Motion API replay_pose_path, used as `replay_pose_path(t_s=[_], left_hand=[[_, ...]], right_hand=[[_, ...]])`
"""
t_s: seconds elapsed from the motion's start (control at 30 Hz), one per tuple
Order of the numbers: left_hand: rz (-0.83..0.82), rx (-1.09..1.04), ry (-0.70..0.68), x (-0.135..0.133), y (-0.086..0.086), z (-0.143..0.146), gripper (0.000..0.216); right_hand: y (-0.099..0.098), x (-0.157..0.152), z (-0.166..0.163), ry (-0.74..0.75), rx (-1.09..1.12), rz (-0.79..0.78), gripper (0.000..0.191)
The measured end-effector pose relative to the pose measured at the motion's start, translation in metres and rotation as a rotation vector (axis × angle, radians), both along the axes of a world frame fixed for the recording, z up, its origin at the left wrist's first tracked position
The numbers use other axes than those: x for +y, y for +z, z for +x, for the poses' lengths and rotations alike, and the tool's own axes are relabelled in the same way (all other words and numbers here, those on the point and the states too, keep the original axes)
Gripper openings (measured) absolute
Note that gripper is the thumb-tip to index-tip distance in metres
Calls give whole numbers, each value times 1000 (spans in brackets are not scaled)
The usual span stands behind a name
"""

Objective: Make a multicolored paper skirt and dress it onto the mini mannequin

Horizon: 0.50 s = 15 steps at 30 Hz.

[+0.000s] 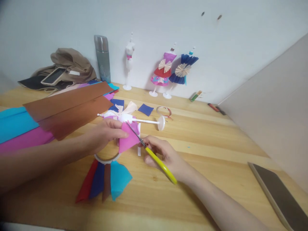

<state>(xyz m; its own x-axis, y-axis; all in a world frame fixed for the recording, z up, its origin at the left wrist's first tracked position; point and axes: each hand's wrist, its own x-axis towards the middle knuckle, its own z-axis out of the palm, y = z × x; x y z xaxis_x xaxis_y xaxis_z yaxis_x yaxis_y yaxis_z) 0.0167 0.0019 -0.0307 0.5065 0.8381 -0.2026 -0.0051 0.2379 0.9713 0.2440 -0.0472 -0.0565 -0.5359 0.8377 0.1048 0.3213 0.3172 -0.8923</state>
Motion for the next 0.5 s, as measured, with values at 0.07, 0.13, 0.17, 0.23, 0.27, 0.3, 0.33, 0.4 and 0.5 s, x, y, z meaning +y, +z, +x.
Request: replay_pose_path(t_s=[0.07, 0.13, 0.17, 0.23, 0.27, 0.3, 0.33, 0.4, 0.5], left_hand=[[3, 5, 9, 0, -1, 0, 19], [7, 11, 10, 1, -1, 0, 20], [7, 14, 8, 1, -2, 0, 20], [6, 14, 2, 1, -3, 0, 20], [6, 10, 0, 2, -4, 0, 21], [3, 8, -1, 2, -5, -1, 21], [-1, 9, -3, 2, -5, -1, 21], [-11, 17, -10, 2, -5, -1, 20], [-25, 16, -15, 2, -5, -1, 18]], right_hand=[[1, 0, -1, -14, -11, 1, 26], [3, -1, -2, -30, -24, 5, 26], [3, -1, -3, -37, -30, 8, 27], [5, -2, -5, -49, -34, 13, 29], [5, -2, -5, -52, -33, 15, 30], [6, -3, -5, -55, -36, 17, 31], [6, -3, -6, -60, -45, 20, 31], [6, -3, -5, -65, -79, 32, 32], [5, -3, -3, -64, -101, 44, 33]])
